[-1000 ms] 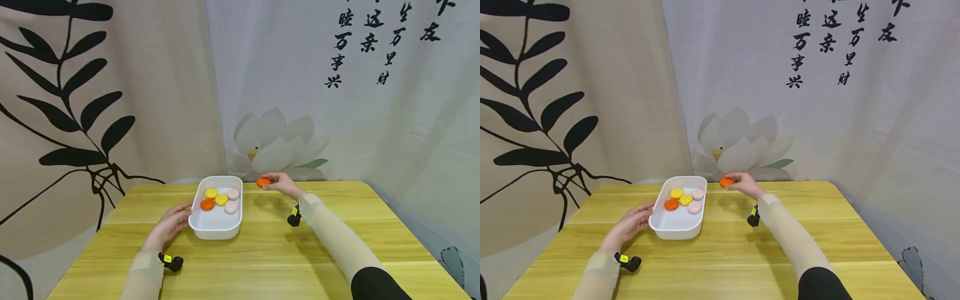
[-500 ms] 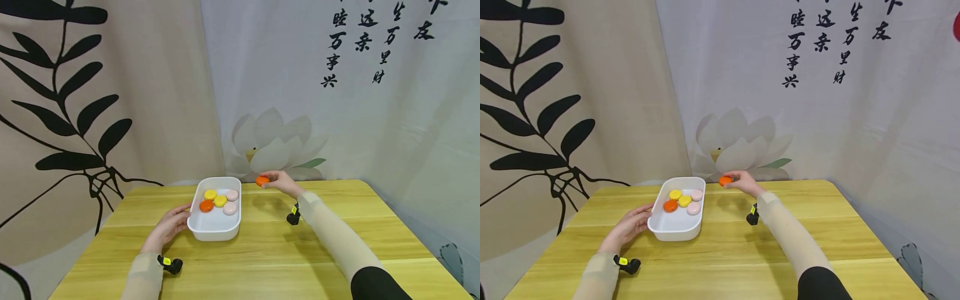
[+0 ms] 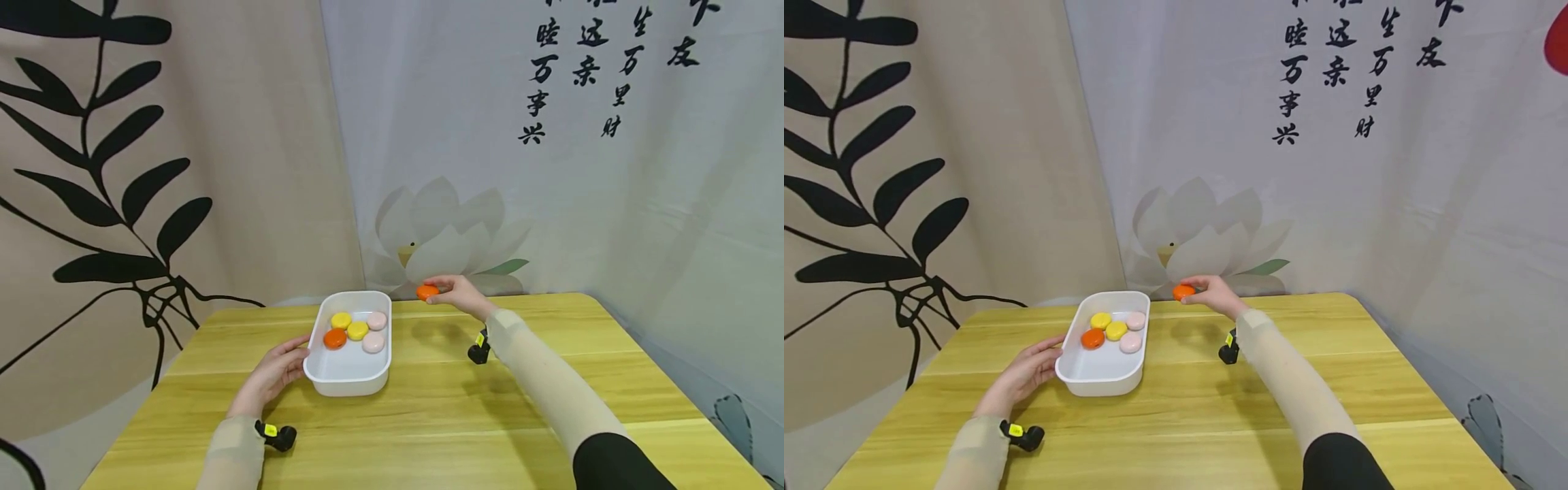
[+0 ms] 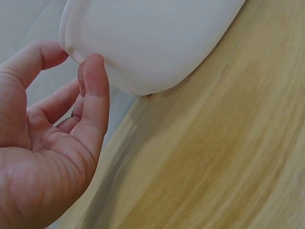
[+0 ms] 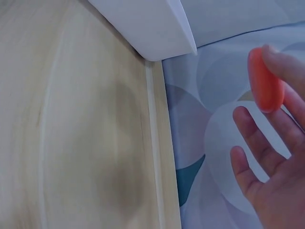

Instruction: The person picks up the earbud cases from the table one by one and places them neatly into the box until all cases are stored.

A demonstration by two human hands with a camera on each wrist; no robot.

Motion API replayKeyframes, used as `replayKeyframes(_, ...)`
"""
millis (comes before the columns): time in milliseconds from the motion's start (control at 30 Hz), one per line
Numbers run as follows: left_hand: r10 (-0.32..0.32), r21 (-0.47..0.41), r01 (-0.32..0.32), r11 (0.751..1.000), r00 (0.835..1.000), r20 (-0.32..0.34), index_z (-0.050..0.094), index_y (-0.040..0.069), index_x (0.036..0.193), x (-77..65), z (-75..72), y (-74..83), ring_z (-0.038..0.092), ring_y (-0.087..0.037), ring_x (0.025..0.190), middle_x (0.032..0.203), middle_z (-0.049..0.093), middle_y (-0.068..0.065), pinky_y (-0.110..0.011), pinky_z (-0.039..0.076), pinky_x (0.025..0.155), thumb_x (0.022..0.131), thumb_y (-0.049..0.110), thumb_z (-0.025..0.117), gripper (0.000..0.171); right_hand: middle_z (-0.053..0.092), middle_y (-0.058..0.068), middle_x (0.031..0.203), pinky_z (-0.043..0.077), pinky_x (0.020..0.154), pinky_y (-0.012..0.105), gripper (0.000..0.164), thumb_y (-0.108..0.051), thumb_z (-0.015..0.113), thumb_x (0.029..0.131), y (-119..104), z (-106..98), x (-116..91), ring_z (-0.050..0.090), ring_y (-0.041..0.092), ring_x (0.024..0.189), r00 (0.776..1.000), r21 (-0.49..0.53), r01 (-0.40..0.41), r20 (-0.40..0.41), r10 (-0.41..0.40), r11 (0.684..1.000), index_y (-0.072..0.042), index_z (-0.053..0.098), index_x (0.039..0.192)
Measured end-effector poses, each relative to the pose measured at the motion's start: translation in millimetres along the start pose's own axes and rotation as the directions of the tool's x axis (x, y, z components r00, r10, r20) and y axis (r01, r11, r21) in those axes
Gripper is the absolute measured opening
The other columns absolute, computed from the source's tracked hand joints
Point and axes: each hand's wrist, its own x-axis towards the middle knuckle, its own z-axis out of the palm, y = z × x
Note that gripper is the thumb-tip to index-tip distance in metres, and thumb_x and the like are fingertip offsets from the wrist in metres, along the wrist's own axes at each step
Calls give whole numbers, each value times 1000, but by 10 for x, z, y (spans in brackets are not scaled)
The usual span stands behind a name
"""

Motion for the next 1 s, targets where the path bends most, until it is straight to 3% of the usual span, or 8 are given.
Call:
replayKeyframes(700, 7, 9, -7, 1000, 1000, -4, 32, -3, 148, 1, -10, -29, 62, -13, 80, 108, 64, -13, -26, 53, 72, 97, 14, 57, 59, 60, 11, 129, 48, 92, 37, 52, -19, 76, 85, -117, 79, 94, 59, 22, 108, 998, 13, 7, 59, -8, 1000, -9, 59, 133)
replayKeyframes(1000, 10, -5, -10, 1000, 1000, 4, 30, -3, 149, -7, -7, -12, 63, -15, 83, 107, 65, -11, -26, 54, 73, 97, 13, 58, 61, 61, 11, 128, 45, 97, 46, 57, -21, 77, 84, -140, 129, 153, 60, 22, 106, 998, 27, 5, 65, -7, 1000, -7, 56, 136)
